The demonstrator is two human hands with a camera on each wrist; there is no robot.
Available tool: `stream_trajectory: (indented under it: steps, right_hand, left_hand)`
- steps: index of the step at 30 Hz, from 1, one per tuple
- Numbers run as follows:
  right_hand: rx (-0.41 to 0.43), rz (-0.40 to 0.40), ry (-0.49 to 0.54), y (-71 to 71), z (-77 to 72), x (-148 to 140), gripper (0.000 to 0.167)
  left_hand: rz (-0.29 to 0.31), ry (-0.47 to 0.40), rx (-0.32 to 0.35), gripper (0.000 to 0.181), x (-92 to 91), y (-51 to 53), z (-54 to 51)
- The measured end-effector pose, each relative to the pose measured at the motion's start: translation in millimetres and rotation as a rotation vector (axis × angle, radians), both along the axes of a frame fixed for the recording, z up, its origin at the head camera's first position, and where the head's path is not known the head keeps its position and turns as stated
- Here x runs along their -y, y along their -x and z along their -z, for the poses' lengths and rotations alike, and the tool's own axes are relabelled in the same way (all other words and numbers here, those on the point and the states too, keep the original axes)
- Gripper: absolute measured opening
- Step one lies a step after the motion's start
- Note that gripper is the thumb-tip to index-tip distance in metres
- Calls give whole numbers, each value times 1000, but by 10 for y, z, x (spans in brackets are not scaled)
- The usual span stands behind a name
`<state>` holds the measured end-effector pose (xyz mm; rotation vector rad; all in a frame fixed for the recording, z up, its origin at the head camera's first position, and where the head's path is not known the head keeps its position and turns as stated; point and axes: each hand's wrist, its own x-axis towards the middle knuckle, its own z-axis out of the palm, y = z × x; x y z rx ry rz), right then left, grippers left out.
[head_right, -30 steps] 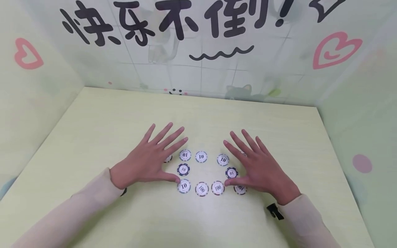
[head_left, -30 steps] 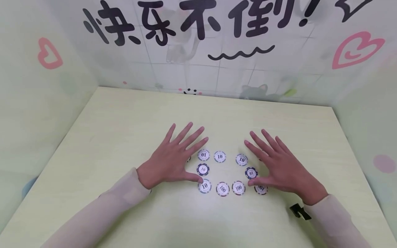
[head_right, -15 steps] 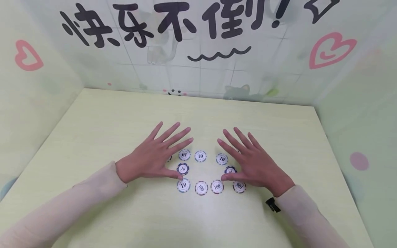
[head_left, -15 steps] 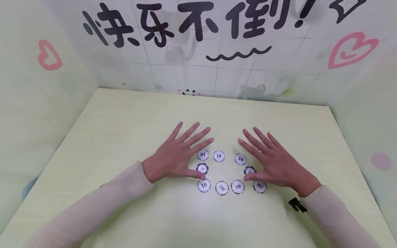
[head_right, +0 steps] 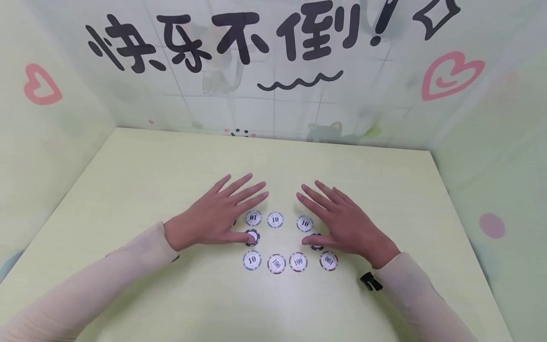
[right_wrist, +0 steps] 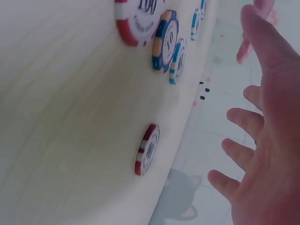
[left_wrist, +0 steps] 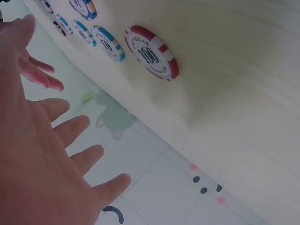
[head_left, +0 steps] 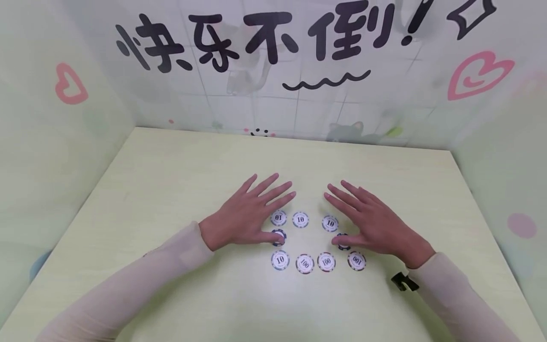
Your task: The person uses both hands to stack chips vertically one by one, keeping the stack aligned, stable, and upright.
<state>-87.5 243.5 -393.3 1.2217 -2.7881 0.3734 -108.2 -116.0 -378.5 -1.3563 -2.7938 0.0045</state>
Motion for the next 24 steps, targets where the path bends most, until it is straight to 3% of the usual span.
stream_trajectory:
  steps: [9, 19, 24]
  right_hand:
    - [-99, -68, 87, 65, 9, 207, 83]
    - [-36, -60, -16, 86, 9, 489, 62]
    - [-12, -71, -55, 90, 16, 552, 54]
  left_hand:
    - [-56, 66, 29, 82, -84, 21, -25]
    - [-59, 53, 15, 52, -104, 29, 34]
    - [-58, 21, 24, 46, -107, 15, 87]
